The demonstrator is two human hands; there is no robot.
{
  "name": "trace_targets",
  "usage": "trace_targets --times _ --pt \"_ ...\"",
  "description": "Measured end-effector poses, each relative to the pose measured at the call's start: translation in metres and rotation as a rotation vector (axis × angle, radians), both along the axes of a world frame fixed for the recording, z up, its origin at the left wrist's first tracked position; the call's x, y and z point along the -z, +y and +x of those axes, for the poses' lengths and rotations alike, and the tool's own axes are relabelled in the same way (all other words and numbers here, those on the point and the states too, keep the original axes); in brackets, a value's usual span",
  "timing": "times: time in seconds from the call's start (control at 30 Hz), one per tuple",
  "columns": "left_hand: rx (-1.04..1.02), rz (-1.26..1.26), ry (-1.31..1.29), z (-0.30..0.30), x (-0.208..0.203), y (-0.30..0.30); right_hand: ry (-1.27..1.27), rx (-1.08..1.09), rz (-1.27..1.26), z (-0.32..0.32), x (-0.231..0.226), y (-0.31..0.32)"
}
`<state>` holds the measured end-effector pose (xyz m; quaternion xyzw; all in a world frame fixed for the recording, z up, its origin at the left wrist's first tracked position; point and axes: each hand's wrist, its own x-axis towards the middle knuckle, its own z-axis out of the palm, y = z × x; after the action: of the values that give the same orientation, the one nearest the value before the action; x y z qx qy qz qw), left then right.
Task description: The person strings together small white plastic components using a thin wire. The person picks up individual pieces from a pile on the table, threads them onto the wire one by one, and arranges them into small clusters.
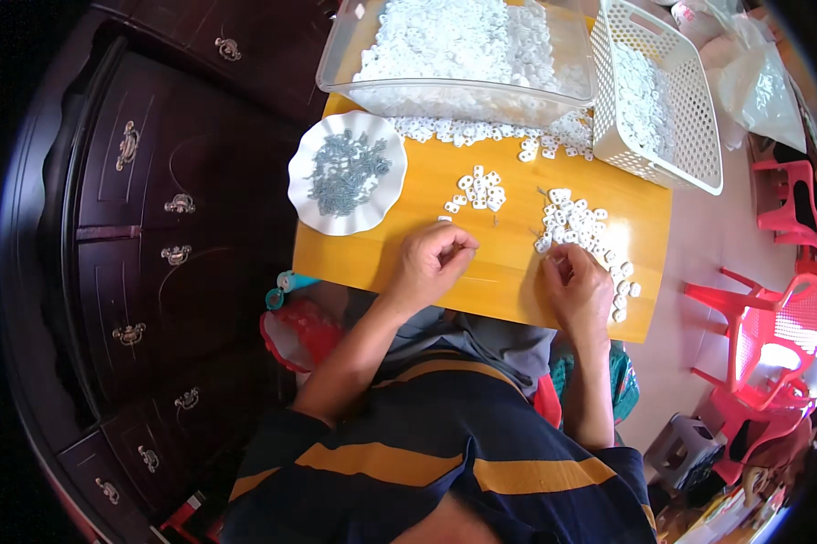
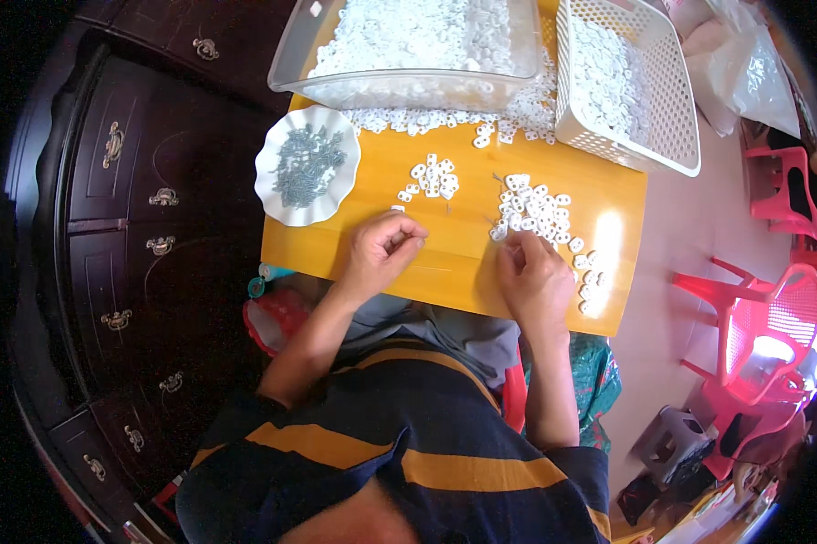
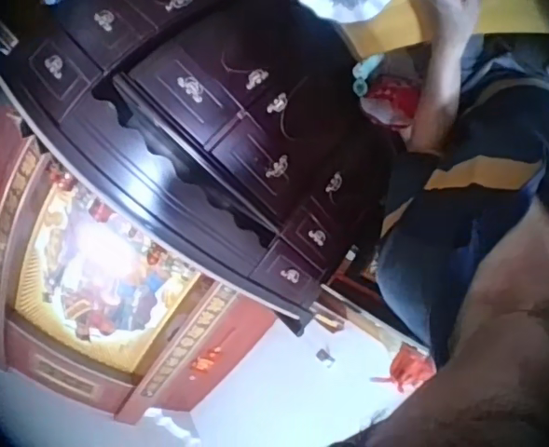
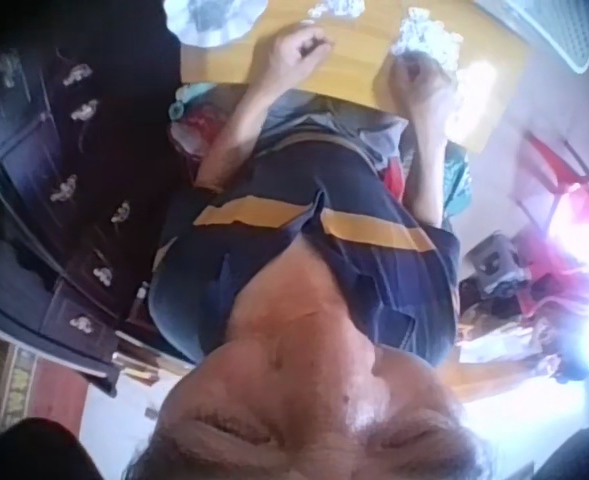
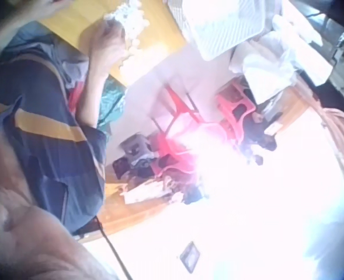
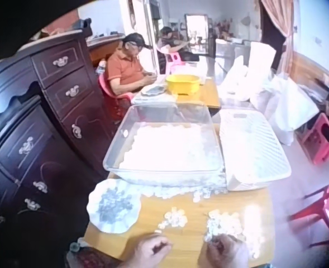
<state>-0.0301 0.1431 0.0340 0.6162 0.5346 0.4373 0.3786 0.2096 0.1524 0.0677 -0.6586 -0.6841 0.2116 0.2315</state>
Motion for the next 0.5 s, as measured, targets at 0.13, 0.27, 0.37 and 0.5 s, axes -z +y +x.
trace_targets --times 0.13,0.27,0.37,0.5 --pt "0.014 -0.032 -0.059 -0.002 0.006 -0.007 -0.043 0.006 0.011 -0.004 0.004 -0.004" --pt "0.019 -0.033 -0.107 -0.005 0.007 -0.012 0.01 0.02 0.065 -0.008 -0.001 -0.011" --pt "0.004 -0.055 -0.176 -0.004 0.002 -0.016 0.099 0.021 0.136 -0.011 -0.008 -0.014" --pt "0.032 -0.155 -0.219 0.0 -0.006 -0.03 0.332 0.06 0.081 -0.017 -0.019 -0.021"
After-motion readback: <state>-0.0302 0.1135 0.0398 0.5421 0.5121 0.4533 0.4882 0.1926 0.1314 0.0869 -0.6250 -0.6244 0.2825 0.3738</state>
